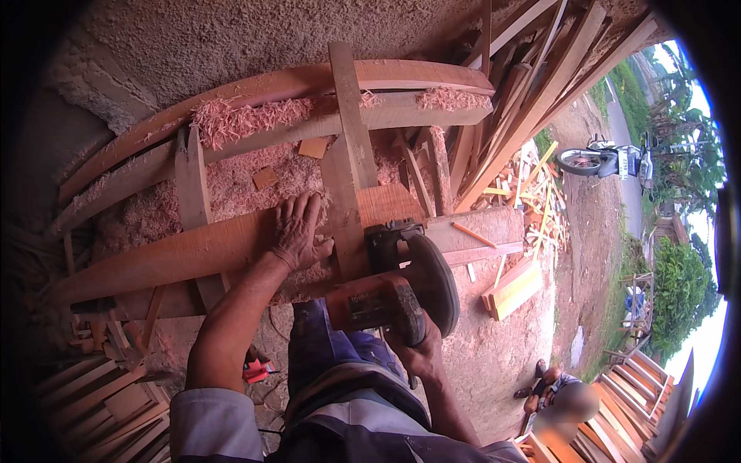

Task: The person marks a wooden plank with a pencil, then uses a circular saw to cut it. After cutting, the person stacks the cut pieces on the ground and repeats the process with another plank.

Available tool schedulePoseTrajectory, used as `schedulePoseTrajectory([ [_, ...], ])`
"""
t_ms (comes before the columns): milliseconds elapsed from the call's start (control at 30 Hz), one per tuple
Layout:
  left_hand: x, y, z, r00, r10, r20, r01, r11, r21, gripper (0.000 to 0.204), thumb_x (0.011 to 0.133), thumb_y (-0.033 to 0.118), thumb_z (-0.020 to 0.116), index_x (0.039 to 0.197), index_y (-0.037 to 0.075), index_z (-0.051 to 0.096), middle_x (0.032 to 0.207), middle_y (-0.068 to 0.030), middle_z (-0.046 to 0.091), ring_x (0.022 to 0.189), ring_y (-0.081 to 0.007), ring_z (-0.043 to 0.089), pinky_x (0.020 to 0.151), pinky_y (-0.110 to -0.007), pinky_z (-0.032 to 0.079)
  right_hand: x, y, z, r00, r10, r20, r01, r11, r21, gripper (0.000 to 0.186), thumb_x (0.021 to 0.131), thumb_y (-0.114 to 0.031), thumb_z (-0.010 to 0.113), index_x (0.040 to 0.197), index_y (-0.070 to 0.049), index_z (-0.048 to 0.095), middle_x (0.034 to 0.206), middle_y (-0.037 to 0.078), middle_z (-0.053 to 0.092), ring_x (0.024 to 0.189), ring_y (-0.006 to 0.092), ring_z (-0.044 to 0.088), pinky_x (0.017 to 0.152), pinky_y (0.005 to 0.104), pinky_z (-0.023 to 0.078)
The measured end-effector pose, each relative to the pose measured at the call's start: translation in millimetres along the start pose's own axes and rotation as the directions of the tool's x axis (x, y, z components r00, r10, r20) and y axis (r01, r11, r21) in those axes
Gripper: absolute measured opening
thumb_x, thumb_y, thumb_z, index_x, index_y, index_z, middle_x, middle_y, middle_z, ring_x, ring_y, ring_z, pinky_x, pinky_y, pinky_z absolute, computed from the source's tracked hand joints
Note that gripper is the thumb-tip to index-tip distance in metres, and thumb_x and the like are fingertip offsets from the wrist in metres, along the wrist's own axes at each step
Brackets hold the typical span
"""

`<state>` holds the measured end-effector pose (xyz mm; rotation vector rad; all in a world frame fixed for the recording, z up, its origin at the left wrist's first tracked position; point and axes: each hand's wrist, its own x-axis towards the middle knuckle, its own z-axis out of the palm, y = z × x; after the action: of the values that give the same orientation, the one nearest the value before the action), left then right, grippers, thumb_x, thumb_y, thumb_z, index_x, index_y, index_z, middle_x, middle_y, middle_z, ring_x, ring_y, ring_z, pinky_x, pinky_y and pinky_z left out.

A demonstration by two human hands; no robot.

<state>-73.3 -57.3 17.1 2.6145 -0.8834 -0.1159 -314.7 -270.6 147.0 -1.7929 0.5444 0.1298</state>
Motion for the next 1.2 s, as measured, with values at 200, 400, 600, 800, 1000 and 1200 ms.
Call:
schedulePoseTrajectory([
  [200,-0.7,-3.5,6.9,0.999,0.016,-0.036,-0.016,1.0,0.026,0.105,0.069,0.053,0.069,0.15,-0.004,0.033,0.151,-0.0266,0.036,0.136,-0.0437,0.035,0.116,-0.058,0.024,18.5,-3.8,2.8,1.0,0.009,0.017,-0.01,1.0,0.027,0.031,0.079,-0.014,0.079,0.101,-0.003,0.06,0.083,0.004,0.062,0.077,0.013,0.056,0.074,0.0318,0.05],
  [400,0.2,-2.7,3.9,0.999,0.028,-0.033,-0.029,0.999,-0.016,0.103,0.069,0.053,0.069,0.147,-0.004,0.035,0.146,-0.0249,0.037,0.133,-0.0407,0.036,0.114,-0.057,0.025,42.3,-5.8,6.8,0.999,-0.026,0.025,0.024,0.998,0.06,0.032,0.079,-0.016,0.08,0.101,-0.003,0.06,0.081,0.005,0.062,0.076,0.0138,0.056,0.072,0.0322,0.05],
  [600,-0.2,-6.6,9.2,0.997,0.039,-0.06,-0.041,0.998,-0.039,0.103,0.069,0.055,0.071,0.146,-0.003,0.036,0.143,-0.0228,0.04,0.131,-0.0388,0.038,0.113,-0.056,0.025,55.4,-10.2,8.6,0.999,-0.036,0.033,0.035,0.998,0.054,0.032,0.08,-0.017,0.079,0.1,-0.003,0.059,0.081,0.006,0.062,0.075,0.0146,0.056,0.072,0.0326,0.05],
  [800,1.5,-11.4,17.2,0.998,0.046,-0.052,-0.047,0.999,-0.018,0.107,0.079,0.074,0.058,0.148,-0.006,0.036,0.146,-0.0238,0.039,0.133,-0.0398,0.037,0.113,-0.056,0.025,72.1,-14.8,10.0,0.998,-0.047,0.045,0.045,0.998,0.038,0.032,0.079,-0.016,0.08,0.099,-0.003,0.058,0.081,0.006,0.061,0.075,0.0149,0.056,0.072,0.033,0.05],
  [1000,1.2,-5.8,10.6,0.998,0.033,-0.053,-0.035,0.999,-0.037,0.096,0.083,0.061,0.064,0.146,-0.006,0.037,0.145,-0.0231,0.04,0.135,-0.0399,0.036,0.115,-0.056,0.023,86.3,-19.6,13.0,0.998,-0.045,0.048,0.042,0.998,0.056,0.033,0.079,-0.016,0.081,0.1,-0.003,0.059,0.082,0.004,0.06,0.076,0.0139,0.055,0.073,0.0318,0.049],
  [1200,2.0,-3.8,12.1,0.981,0.083,-0.174,-0.086,0.996,-0.009,0.08,0.086,0.046,0.063,0.141,-0.007,0.041,0.137,-0.0224,0.045,0.128,-0.0389,0.04,0.111,-0.056,0.026,101.0,-24.6,14.9,0.997,-0.046,0.057,0.042,0.997,0.065,0.033,0.08,-0.015,0.081,0.102,-0.003,0.059,0.083,0.003,0.06,0.077,0.0131,0.055,0.074,0.0311,0.049],
])
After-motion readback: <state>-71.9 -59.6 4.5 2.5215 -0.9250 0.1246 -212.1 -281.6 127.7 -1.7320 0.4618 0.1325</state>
